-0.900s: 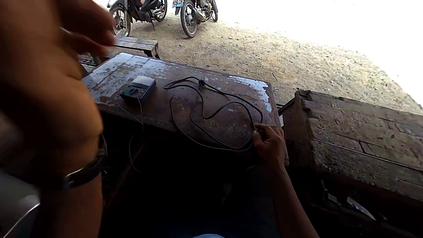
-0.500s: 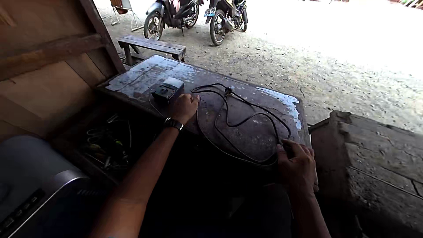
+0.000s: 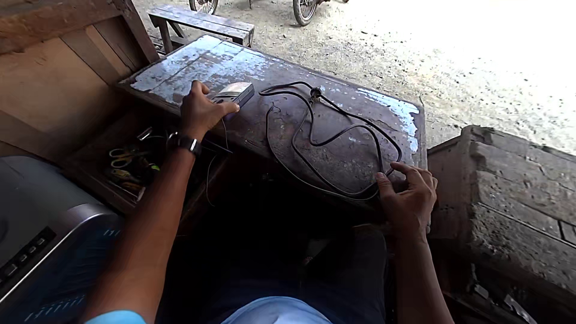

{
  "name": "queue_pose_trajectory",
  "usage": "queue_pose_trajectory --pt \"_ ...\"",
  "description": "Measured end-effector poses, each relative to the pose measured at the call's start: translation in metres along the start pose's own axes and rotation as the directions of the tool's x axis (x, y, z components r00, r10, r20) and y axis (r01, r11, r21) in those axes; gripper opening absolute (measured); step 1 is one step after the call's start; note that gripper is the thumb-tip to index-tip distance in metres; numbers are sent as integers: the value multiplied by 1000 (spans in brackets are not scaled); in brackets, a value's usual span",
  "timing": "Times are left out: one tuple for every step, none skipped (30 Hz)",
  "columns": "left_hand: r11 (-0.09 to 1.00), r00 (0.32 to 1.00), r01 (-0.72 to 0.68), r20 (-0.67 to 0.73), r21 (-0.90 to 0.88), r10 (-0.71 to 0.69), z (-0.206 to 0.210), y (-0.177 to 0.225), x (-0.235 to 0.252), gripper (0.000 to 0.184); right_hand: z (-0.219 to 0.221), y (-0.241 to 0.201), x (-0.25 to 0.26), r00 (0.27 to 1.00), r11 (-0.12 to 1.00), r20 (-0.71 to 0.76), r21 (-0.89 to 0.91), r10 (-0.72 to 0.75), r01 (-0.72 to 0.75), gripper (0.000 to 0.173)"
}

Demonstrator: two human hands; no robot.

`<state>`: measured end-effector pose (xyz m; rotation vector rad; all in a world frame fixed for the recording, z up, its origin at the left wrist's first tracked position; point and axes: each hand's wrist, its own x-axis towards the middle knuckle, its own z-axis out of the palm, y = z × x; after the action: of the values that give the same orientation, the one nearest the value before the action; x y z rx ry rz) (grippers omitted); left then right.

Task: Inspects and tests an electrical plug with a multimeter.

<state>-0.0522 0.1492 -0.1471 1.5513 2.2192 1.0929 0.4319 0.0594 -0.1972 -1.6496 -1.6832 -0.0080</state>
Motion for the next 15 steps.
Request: queue_pose_trajectory --pt "994 998 -53 -51 -92 49 -7 4 -28 91 -2 2 -1 998 998 -53 41 -36 38 43" --pt "978 989 -126 -100 -168 110 -13 11 -62 87 -3 4 -5 986 991 -136 75 -99 110 38" --pt "949 976 -199 -140 -243 169 -17 19 -100 84 -4 4 -10 956 972 -232 105 -180 209 31" --pt "914 960 -262 -177 -310 215 -19 28 -138 82 -4 -2 -17 913 938 -314 140 -261 317 24" --pt "881 943 -313 -226 -355 244 -18 37 -171 83 -5 -14 -25 886 896 -344 207 -310 393 21" --pt "845 923 -358 -288 -398 255 -12 45 -198 88 -5 -33 -38 893 843 -310 332 -326 423 24" --pt "809 907 -390 -333 -439 257 -4 53 -222 91 -7 -56 -54 920 774 -218 498 -326 392 33" --pt "785 899 -410 -349 -465 264 7 58 -243 92 -8 -80 -72 945 675 -84 680 -317 287 49" --pt "764 894 -428 -351 -483 279 18 62 -260 90 -8 -104 -89 951 560 59 818 -305 129 67" --pt "742 890 -444 -339 -502 304 28 64 -275 88 -8 -125 -104 946 453 170 891 -278 -27 76" --pt "715 883 -466 -322 -522 341 39 64 -287 87 -8 -142 -118 951 372 230 917 -207 -141 70" --pt "682 874 -485 -290 -548 389 48 63 -296 86 -7 -154 -129 965 328 239 925 -104 -194 59" --pt "645 866 -491 -250 -585 432 55 61 -302 89 -6 -160 -136 976 302 218 931 -10 -205 52" --pt "618 866 -469 -189 -632 463 59 58 -304 93 -7 -159 -138 981 297 190 936 29 -190 48" --pt "585 868 -410 -104 -700 485 62 55 -304 97 -10 -153 -137 988 300 155 941 25 -155 46"
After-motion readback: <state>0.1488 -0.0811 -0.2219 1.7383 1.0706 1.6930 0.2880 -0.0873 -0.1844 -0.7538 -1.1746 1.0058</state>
